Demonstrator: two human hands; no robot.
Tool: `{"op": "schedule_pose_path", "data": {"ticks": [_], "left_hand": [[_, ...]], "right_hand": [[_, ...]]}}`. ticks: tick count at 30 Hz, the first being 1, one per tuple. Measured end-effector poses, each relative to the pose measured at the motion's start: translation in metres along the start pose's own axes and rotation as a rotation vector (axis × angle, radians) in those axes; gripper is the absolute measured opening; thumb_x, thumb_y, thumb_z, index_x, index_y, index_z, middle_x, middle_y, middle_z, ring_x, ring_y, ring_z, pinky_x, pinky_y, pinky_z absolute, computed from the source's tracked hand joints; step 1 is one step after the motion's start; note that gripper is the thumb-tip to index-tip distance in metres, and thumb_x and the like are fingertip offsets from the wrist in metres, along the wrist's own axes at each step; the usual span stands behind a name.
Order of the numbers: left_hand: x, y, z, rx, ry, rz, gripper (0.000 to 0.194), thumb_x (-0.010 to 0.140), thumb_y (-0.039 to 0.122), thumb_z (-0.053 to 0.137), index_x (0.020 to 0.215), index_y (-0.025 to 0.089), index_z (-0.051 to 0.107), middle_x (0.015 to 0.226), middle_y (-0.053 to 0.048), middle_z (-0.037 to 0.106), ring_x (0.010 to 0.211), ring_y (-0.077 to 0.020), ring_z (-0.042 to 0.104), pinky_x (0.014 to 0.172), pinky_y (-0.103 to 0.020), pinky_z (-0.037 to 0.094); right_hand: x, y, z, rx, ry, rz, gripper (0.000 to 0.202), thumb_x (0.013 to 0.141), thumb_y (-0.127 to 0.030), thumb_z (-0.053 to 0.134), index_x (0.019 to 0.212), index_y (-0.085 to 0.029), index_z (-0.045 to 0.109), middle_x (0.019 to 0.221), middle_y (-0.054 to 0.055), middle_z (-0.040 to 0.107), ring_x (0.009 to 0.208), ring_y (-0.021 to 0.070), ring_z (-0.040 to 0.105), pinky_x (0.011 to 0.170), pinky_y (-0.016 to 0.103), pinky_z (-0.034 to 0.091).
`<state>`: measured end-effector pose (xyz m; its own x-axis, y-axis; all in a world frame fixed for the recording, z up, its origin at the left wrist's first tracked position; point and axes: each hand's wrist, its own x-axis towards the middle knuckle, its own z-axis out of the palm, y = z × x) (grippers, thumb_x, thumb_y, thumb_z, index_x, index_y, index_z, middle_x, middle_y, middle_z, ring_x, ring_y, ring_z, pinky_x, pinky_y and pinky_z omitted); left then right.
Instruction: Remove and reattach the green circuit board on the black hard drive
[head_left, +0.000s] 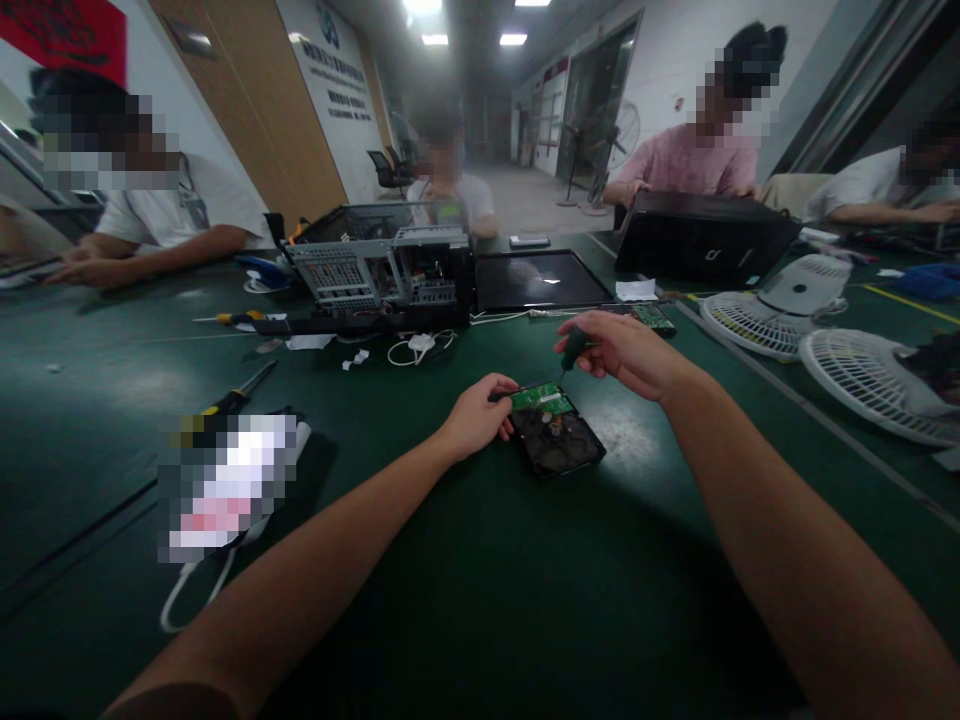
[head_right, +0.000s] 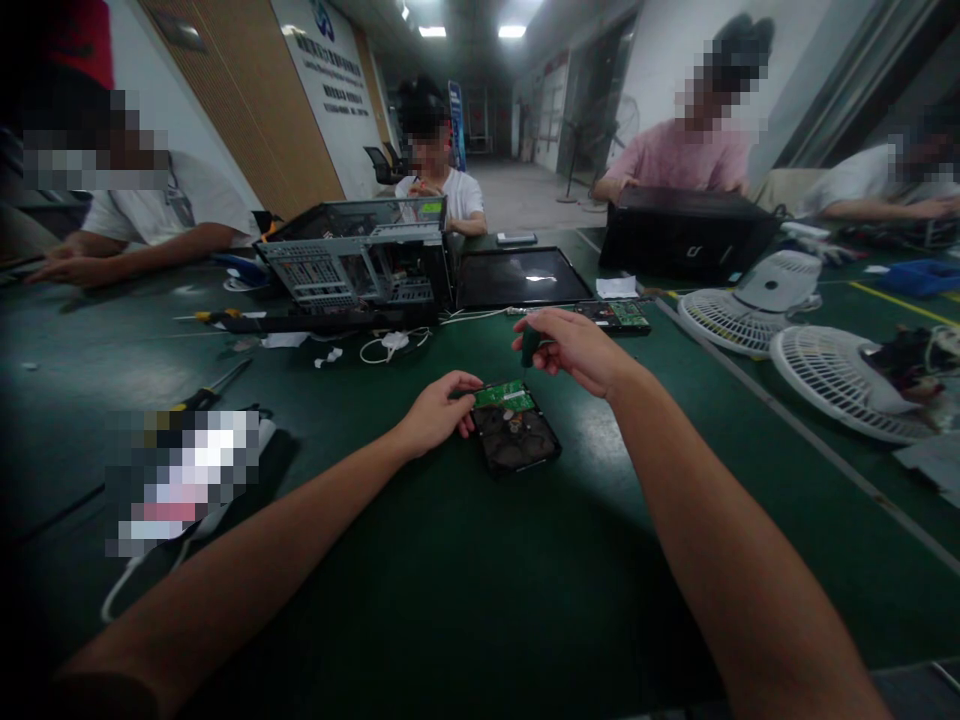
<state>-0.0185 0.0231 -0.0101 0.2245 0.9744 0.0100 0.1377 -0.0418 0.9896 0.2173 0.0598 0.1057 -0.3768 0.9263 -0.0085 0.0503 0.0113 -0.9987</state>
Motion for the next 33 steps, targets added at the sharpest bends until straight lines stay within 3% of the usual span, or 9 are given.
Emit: {"op": "schedule_pose_path", "data": {"ticks": [17, 21, 29, 33], "left_hand": [[0.001, -0.0019, -0.0009, 0.018, -0.011, -0.002, 0.026, 0.095, 0.009, 0.052, 0.119, 0.017, 0.057, 0.126, -0.013, 0.065, 0.055, -0.0061, 0.066, 0.045, -0.018, 0.052], [0.0014, -0.0027, -0.0005, 0.013, -0.006, -0.001, 0.026, 0.094, 0.008, 0.051, 0.118, 0.017, 0.057, 0.127, -0.013, 0.064, 0.055, -0.0056, 0.065, 0.045, -0.018, 0.051], [0.0013, -0.0023, -0.0005, 0.02, -0.006, 0.005, 0.026, 0.094, 0.008, 0.052, 0.118, 0.017, 0.058, 0.122, -0.011, 0.067, 0.054, -0.0063, 0.065, 0.045, -0.019, 0.052], [0.0004, -0.0002, -0.0004, 0.019, -0.002, 0.005, 0.025, 0.094, 0.008, 0.052, 0.117, 0.017, 0.058, 0.114, -0.01, 0.069, 0.054, -0.0077, 0.066, 0.046, -0.02, 0.052]], "right_hand": [[-0.003, -0.0035, 0.0047, -0.032, 0.002, 0.013, 0.029, 0.087, -0.049, 0.075, 0.084, -0.021, 0.068, 0.09, 0.007, 0.073, 0.058, 0.0106, 0.053, 0.04, 0.025, 0.031], [-0.0021, -0.0027, 0.0042, -0.024, 0.022, 0.002, 0.025, 0.087, -0.048, 0.074, 0.091, -0.023, 0.07, 0.094, 0.006, 0.074, 0.057, 0.0106, 0.052, 0.04, 0.024, 0.032], [-0.001, -0.0002, 0.0035, -0.003, 0.001, 0.007, 0.032, 0.09, -0.053, 0.071, 0.094, -0.021, 0.073, 0.093, 0.008, 0.073, 0.059, 0.0109, 0.054, 0.043, 0.025, 0.037], [-0.0029, -0.0011, 0.0042, 0.037, -0.037, -0.007, 0.026, 0.087, -0.045, 0.077, 0.092, -0.021, 0.072, 0.094, 0.006, 0.071, 0.064, 0.0101, 0.057, 0.049, 0.024, 0.043]]}}
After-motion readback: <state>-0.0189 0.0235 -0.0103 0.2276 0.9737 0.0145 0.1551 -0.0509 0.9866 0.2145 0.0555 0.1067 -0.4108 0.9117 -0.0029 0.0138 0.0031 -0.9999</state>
